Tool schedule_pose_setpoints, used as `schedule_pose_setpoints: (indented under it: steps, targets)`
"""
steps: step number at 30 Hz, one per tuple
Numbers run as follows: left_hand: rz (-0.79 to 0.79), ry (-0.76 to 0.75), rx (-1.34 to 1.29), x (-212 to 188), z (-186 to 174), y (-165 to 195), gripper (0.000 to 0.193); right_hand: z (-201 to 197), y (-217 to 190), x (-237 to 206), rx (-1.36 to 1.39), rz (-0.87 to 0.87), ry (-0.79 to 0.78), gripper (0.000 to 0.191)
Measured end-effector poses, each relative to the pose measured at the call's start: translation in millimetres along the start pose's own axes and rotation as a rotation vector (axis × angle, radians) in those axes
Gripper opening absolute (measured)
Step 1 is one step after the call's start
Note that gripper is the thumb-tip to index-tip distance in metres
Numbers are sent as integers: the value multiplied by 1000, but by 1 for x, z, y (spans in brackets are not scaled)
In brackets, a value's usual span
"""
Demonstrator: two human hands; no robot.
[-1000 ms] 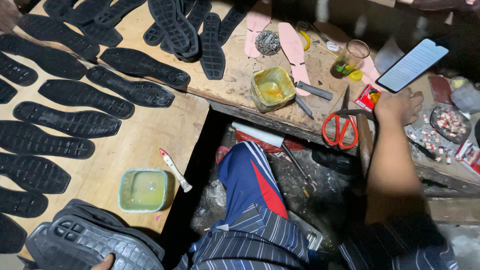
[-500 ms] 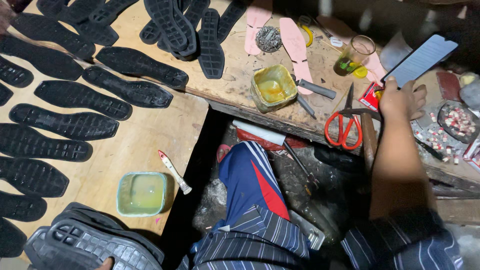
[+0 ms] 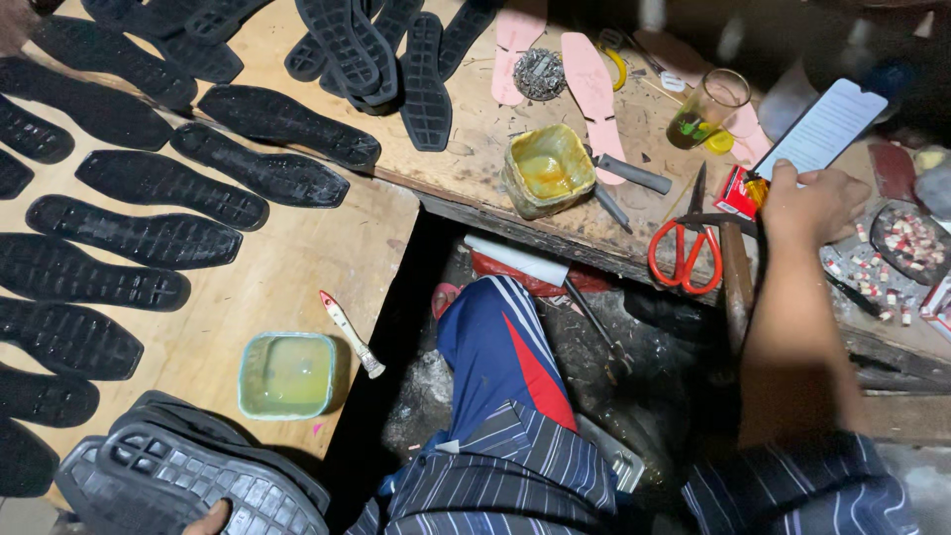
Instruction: The person sits on the floor and applies glue with a brush onto the textured underside of rubber shoe soles, dipping the brush into a small container of adhesive. They coat one sole at a time, turning each over to cover the surface, and set finished soles on the bench among rows of other soles.
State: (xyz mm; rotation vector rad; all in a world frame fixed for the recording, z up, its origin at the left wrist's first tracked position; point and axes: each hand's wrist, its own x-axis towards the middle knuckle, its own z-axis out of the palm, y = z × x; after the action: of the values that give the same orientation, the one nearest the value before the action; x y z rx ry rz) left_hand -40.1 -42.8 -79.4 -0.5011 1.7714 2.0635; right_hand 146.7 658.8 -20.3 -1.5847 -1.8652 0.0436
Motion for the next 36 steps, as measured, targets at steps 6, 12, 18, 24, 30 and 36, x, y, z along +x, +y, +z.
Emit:
schedule_pose_setpoints:
  steps: [6,12,18,24,30,36]
  targets:
    - [1,-7,-3,16,-7,-10,64,-9,2,1,1,3,-42,37]
    - [-1,-13,7,12,-3,-6,64,-15,-14,-1,-9,83,-143,66]
    - [-4,-5,3,11,-1,-5,64,-10,-19,-4,-39,45,-191,67]
    - [-17,-15,16,17,-5,-11,64,-2,-10,-11,16,-109,-172,37]
    - [-22,-24,17,18,-10,-11,64,1,-6,-11,-15,-63,-127,54]
    - [-26,-28,12,21,-12,-9,64,-5,-16,-8,-45,50,-182,80]
